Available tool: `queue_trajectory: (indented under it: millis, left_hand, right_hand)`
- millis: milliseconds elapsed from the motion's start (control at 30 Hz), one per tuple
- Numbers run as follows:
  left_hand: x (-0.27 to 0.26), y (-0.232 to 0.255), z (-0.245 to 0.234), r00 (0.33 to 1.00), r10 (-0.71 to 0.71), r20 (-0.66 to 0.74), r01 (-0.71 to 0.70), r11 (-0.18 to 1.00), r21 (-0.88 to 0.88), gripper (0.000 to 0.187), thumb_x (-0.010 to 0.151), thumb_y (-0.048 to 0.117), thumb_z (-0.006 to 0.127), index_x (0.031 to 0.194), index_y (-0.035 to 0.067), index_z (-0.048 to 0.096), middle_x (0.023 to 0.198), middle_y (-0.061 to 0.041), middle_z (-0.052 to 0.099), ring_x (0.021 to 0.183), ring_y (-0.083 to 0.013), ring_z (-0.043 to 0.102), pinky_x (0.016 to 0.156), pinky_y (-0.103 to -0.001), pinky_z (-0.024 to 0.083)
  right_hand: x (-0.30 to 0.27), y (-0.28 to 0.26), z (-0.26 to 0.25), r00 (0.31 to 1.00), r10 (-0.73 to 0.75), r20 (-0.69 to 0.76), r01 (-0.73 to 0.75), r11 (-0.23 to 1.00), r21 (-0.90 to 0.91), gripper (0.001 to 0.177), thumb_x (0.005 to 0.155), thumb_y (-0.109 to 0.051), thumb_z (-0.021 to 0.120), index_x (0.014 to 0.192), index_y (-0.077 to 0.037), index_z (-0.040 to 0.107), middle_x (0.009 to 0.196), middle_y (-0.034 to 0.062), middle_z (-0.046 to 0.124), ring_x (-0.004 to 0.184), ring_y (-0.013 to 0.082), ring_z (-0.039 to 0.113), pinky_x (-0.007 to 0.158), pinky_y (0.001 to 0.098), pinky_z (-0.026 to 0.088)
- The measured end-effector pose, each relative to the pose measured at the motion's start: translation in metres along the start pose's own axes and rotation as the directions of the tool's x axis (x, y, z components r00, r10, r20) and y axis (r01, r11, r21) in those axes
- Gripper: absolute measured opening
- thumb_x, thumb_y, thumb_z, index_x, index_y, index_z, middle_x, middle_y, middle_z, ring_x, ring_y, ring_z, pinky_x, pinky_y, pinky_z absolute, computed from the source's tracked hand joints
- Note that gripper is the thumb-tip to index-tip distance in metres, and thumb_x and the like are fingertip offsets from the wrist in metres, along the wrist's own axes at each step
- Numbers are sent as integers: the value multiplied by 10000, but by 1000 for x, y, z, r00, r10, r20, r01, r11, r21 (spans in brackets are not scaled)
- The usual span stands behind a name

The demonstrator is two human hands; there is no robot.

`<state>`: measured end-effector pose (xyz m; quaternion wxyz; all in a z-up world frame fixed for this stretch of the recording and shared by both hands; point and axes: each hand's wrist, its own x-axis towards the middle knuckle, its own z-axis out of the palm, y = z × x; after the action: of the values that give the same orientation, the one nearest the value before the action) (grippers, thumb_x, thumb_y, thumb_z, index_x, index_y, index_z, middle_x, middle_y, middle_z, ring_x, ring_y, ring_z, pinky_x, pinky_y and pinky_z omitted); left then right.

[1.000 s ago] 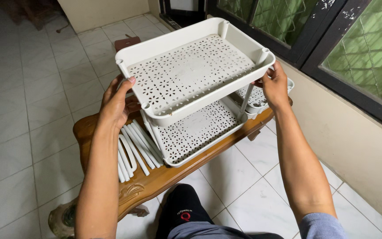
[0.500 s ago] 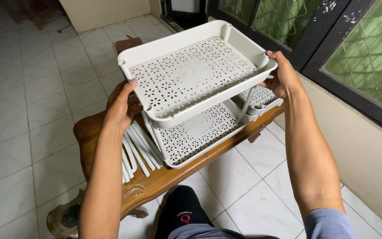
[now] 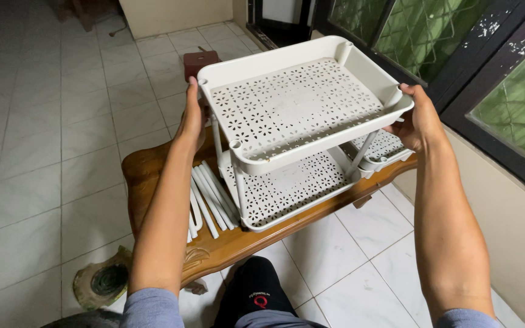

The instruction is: The person assembles a white plastic storage shelf by inserting vertical support poles into the corner holes of perforated trays and stacking the trays to form a three-tier unit. The person handles the trays and poles by hand, aligning and seating each component without tools.

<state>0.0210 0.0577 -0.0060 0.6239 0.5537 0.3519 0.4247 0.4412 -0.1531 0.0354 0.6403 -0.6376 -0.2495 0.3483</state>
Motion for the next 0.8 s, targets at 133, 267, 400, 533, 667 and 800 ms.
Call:
queue_trajectory:
  millis: [133, 267, 400, 533, 667, 800]
  left_hand:
    - [18, -20, -3, 996, 28, 83, -10, 976, -219, 1022, 880, 811, 345, 1606, 100, 232, 1610, -158, 325, 1463, -282, 353, 1192, -451, 295]
    - [31, -34, -8, 991, 72, 113, -45, 972, -231, 954, 932, 817, 407, 1442, 27, 566, 1198, -118, 573, 941, -212, 430, 885, -364, 383]
    - [32, -31, -7, 991, 53, 122, -20, 965, -261, 846, 852, 826, 437, 1202, 79, 620, 976, -16, 598, 803, -147, 439, 783, -301, 392]
    - [23, -15, -5, 993, 39, 115, -8, 966, -257, 858, 839, 867, 445, 1119, 74, 621, 835, 3, 514, 726, -139, 403, 684, -297, 357]
    - [16, -2, 1, 998, -7, 62, 18, 983, -181, 814, 803, 836, 486, 1129, 105, 638, 806, 22, 526, 680, -116, 408, 619, -279, 348]
    - [14, 0, 0, 995, 13, 95, 10, 971, -238, 642, 834, 690, 593, 1101, 107, 607, 794, 14, 527, 679, -119, 422, 613, -288, 349]
  right_hand:
    - [3, 4, -5, 1000, -16, -7, 16, 1000, 3, 562, 905, -522, 584, 1209, -53, 637, 1078, 123, 647, 971, 218, 645, 798, 353, 556]
    - [4, 5, -6, 1000, -13, 1, 13, 1000, 12, 557, 899, -523, 584, 1201, -58, 641, 1082, 131, 662, 973, 222, 666, 805, 339, 577]
    - [6, 5, -8, 1000, -15, -15, 14, 1000, -13, 570, 900, -533, 580, 1203, -55, 645, 1072, 128, 665, 982, 225, 662, 812, 340, 571]
    - [4, 5, -7, 1000, -8, -15, 7, 1000, -18, 574, 911, -525, 576, 1215, -43, 642, 1075, 131, 663, 999, 228, 664, 824, 340, 572]
    - [0, 3, -6, 999, -10, -39, 9, 1000, -22, 569, 923, -508, 571, 1222, -29, 635, 1095, 145, 662, 1031, 226, 678, 852, 336, 593]
    - [-1, 3, -6, 1000, -11, -18, 11, 1000, -1, 572, 920, -500, 571, 1226, -20, 631, 1107, 155, 660, 1029, 233, 684, 854, 344, 598]
